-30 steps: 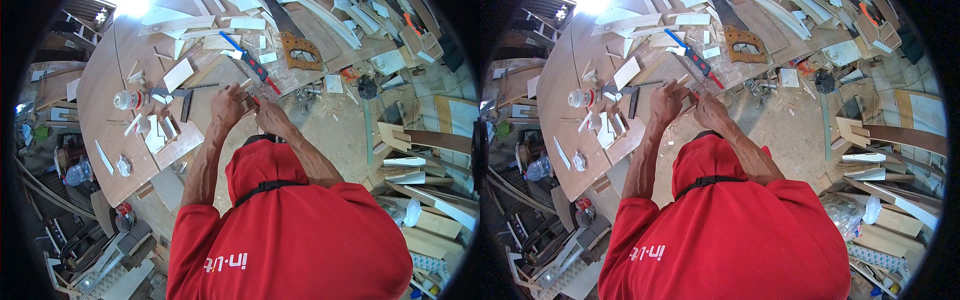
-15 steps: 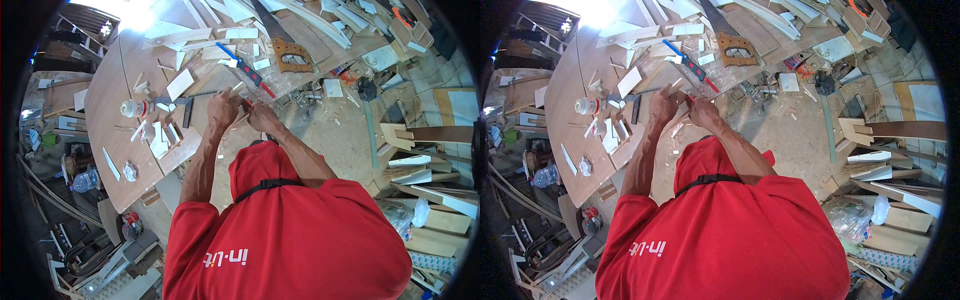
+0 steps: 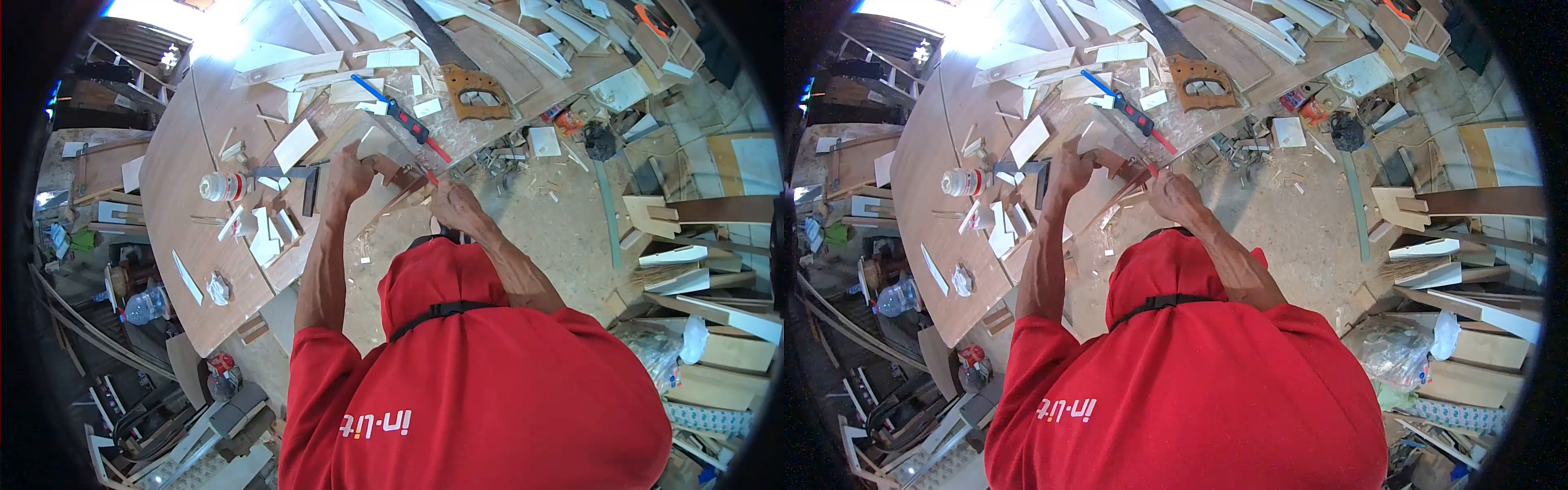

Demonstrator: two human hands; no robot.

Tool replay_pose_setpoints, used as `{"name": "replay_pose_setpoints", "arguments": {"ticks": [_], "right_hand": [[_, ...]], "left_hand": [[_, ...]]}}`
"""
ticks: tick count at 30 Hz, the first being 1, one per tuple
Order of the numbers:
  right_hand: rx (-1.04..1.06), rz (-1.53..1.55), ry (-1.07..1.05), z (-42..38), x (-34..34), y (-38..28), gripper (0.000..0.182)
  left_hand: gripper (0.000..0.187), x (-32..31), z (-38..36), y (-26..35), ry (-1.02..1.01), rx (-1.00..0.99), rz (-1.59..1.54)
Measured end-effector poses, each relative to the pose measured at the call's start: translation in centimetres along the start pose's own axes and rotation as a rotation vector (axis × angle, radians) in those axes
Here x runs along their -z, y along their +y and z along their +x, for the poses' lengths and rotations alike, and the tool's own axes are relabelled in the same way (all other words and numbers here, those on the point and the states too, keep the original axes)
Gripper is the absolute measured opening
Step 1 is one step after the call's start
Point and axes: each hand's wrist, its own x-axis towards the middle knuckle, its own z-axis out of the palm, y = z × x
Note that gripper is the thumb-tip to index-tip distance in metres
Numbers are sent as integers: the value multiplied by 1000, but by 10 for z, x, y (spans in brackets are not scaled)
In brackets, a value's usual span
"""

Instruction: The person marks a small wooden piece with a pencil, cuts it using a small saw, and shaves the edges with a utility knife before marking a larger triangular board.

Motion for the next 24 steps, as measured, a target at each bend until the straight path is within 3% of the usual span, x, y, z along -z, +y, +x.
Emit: {"name": "replay_pose_setpoints", "arguments": {"ticks": [4,7,13,15,19,21,22,24], "right_hand": [[-80,125,94,-2,17,-31,42],[29,109,48,1,20,-42,39],[152,-49,149,5,-5,-33,31],[98,122,178,7,-11,-18,32],[1,47,212,17,-23,0,39],[-388,1196,-117,0,12,-7,45],[-392,1192,-118,-5,21,-11,45],[-247,1432,-214,-11,38,-19,53]], "left_hand": [[44,-3,-7,-3,14,-129,2],[40,-2,-22,19,71,-145,96],[20,-16,-26,13,140,-293,24],[12,-15,-32,23,168,-313,103],[9,-23,-45,23,270,-345,195],[13,-31,-61,28,317,-345,300],[13,-37,-65,28,316,-342,295],[18,-48,-68,25,498,-536,316]]}}
